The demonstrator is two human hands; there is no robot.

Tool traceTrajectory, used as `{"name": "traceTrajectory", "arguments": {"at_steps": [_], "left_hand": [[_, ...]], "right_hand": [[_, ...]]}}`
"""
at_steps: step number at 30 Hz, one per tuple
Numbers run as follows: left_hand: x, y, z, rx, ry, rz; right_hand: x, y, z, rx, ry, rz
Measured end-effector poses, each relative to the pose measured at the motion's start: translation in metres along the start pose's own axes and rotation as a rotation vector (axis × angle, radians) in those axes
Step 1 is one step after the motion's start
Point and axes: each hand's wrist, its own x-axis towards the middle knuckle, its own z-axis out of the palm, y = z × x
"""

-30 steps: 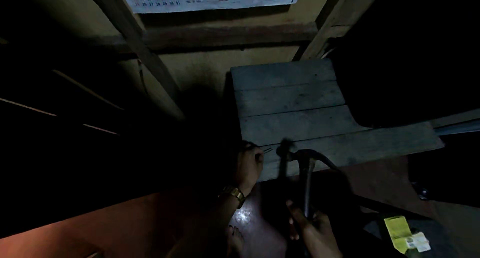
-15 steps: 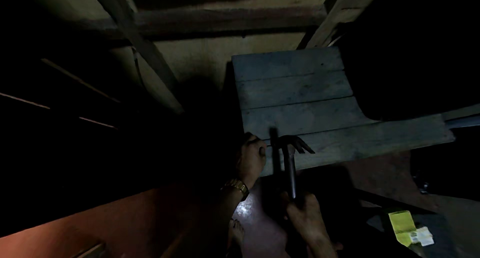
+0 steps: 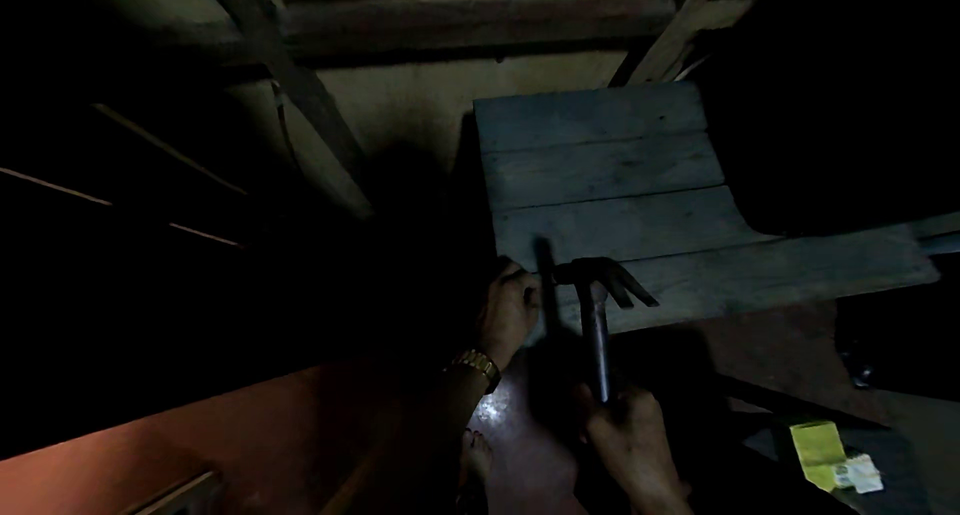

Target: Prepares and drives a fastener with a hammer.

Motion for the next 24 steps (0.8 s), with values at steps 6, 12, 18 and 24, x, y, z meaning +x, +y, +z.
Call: {"name": "traceTrajectory", "arguments": {"at_steps": [6, 12, 18, 24], "left_hand": [[0.001, 0.003, -0.001, -0.033, -0.027, -0.042], [0.001, 0.000, -0.001, -0.030, -0.010, -0.009], [0.003, -0.001, 0.003, -0.026, -0.007, -0.015], [0.001, 0.001, 0.000, -0.021, 0.024, -0.007]], "right_hand": [[0.006, 0.003, 0.008, -0.206, -0.014, 0.015], [-0.007, -0.001, 0.004, -0.044, 0.098, -0.029], [0.009, 0.008, 0.013, -0.179, 0.032, 0.027], [-0.006, 0.006, 0.014, -0.067, 0.099, -0.005]]}}
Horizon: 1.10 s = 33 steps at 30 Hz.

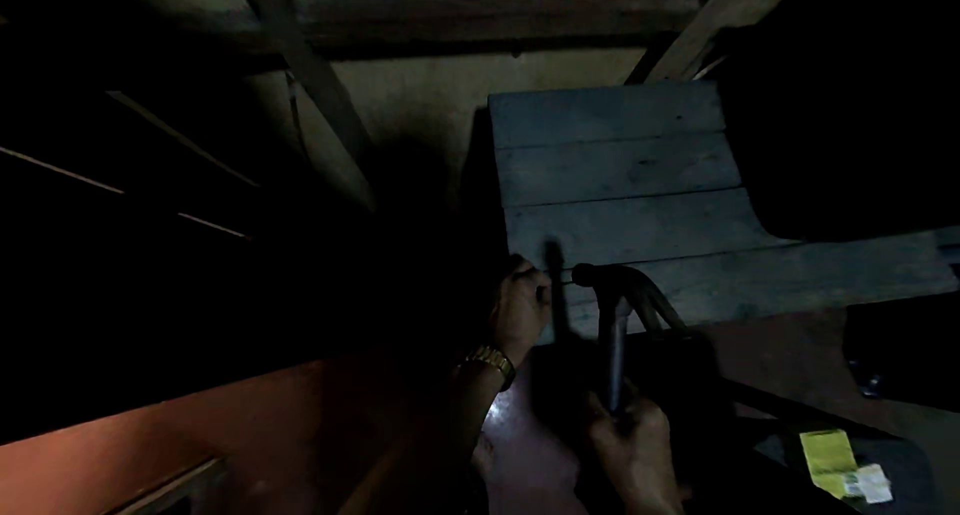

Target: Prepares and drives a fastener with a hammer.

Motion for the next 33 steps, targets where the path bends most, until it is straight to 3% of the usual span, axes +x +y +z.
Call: {"name": "traceTrajectory", "arguments": {"at_steps": [4, 10, 14, 25, 33], "left_hand": [[-0.001, 0.003, -0.001, -0.012, -0.027, -0.023], [-0.003, 0.009, -0.008, -0.010, -0.037, -0.056], [-0.003, 0.008, -0.006, -0.016, -0.039, -0.072], [0.008, 0.000, 0.001, -0.055, -0.068, -0.144], [0.008, -0.001, 0.000, -0.106, -0.049, -0.148]], "right_hand": [[0.010, -0.003, 0.001, -0.157, -0.082, 0.032], [-0.006, -0.005, -0.004, 0.001, 0.037, -0.026], [0.010, 0.004, 0.006, -0.123, -0.054, 0.032], [0.006, 0.006, -0.003, 0.202, -0.084, 0.150], [0.020, 0.010, 0.005, -0.057, -0.128, 0.103]]}}
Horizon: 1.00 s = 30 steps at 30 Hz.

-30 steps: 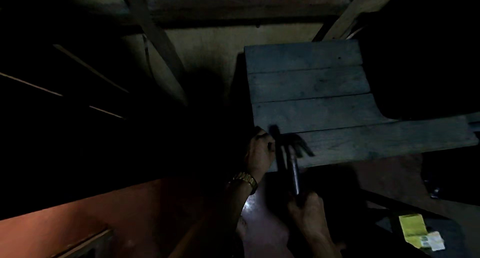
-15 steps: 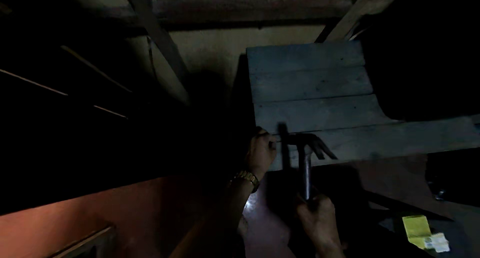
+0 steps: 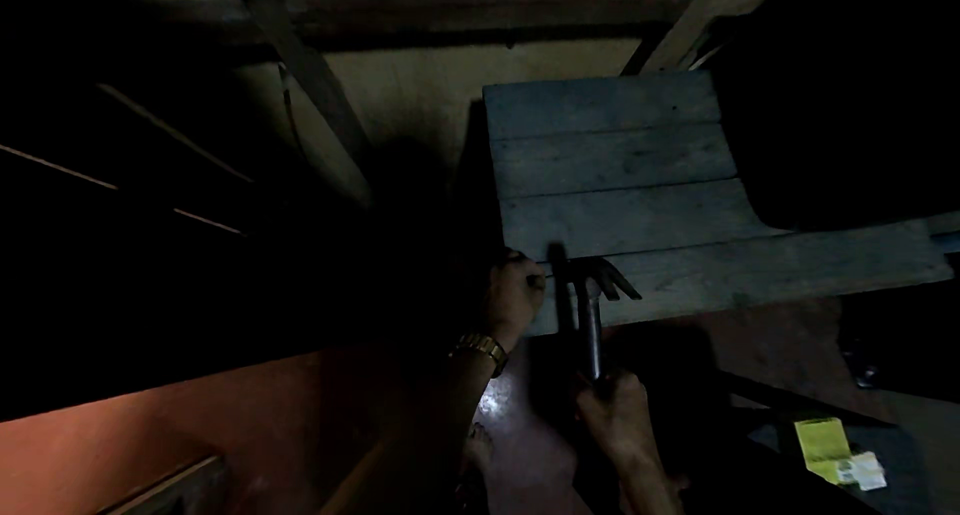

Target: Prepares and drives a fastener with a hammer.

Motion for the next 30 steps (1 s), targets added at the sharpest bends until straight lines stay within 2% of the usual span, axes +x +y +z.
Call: {"name": "traceTrajectory", "arguments": {"at_steps": [6, 12, 17, 24, 30], "left_hand": [[-0.001, -0.002, 0.002, 0.013, 0.018, 0.030], [0.002, -0.002, -0.001, 0.013, -0.019, 0.043], [0.004, 0.006, -0.007, -0.010, -0.083, -0.026], [0.004, -0.001, -0.004, -0.021, -0.050, -0.008], [0.006, 0.002, -0.005, -0.022, -0.050, -0.044]], "right_hand": [[-0.003, -0.002, -0.004, 0.000, 0.028, -0.024], [-0.018, -0.006, -0.005, 0.015, 0.166, -0.154], [-0.005, 0.002, 0.006, -0.088, 0.105, -0.128], [-0.015, 0.000, -0.006, 0.156, 0.112, -0.087], [-0.016, -0.004, -0.010, 0.183, 0.086, -0.053]]}}
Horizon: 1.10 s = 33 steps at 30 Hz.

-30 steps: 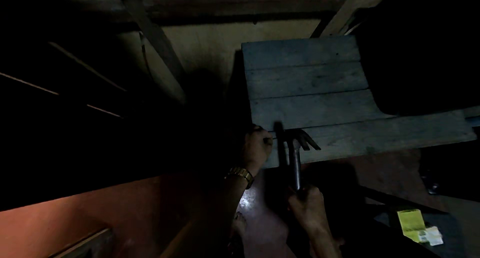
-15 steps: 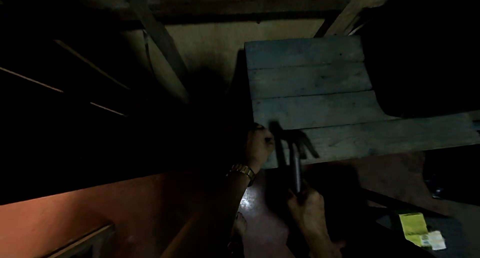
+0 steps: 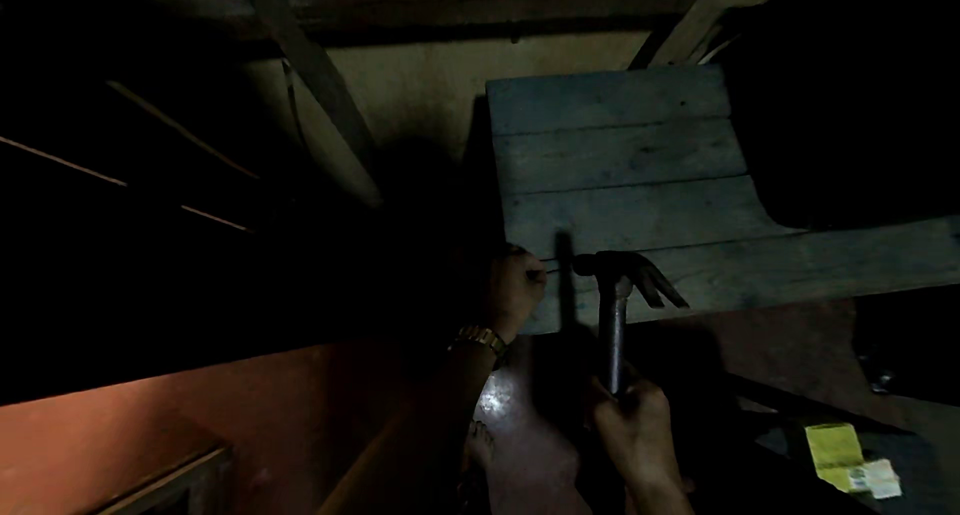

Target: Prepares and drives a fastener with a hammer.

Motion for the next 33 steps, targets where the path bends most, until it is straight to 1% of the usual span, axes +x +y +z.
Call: {"name": "traceTrajectory", "arguments": {"at_steps": [3, 6, 9, 13, 16, 17, 19, 21, 27, 30, 33], "left_hand": [[0.000, -0.003, 0.002, -0.001, 0.007, 0.010], [0.000, 0.002, -0.002, 0.033, -0.031, -0.017], [-0.002, 0.004, -0.002, 0.047, -0.020, -0.011], [-0.001, 0.000, -0.001, 0.055, -0.019, 0.002], [0.001, 0.001, 0.000, 0.035, -0.012, 0.002], [-0.001, 0.000, -0.001, 0.041, -0.020, -0.007], [-0.003, 0.002, -0.002, 0.050, -0.029, -0.012], [0.000, 0.007, -0.003, 0.073, -0.030, -0.010], [0.000, -0.002, 0.004, 0.016, 0.020, 0.021], [-0.002, -0.006, 0.006, -0.003, 0.037, 0.041], [-0.002, -0.005, 0.006, 0.007, 0.040, 0.062]], "right_hand": [[-0.004, -0.006, 0.001, -0.056, 0.005, -0.047], [0.000, -0.004, 0.011, -0.199, 0.029, -0.096], [0.008, 0.004, 0.018, -0.302, -0.014, -0.073], [-0.002, -0.004, 0.006, -0.240, 0.030, -0.109], [-0.007, -0.003, 0.008, -0.165, 0.085, -0.148], [-0.004, -0.001, 0.010, -0.192, 0.072, -0.140], [0.005, 0.002, 0.010, -0.289, -0.012, -0.083], [0.010, -0.004, 0.004, -0.331, -0.049, -0.045], [-0.010, -0.010, -0.014, -0.107, 0.018, -0.075], [-0.007, -0.014, -0.022, -0.060, 0.020, -0.062], [0.000, -0.016, -0.023, -0.057, 0.027, -0.092]]}}
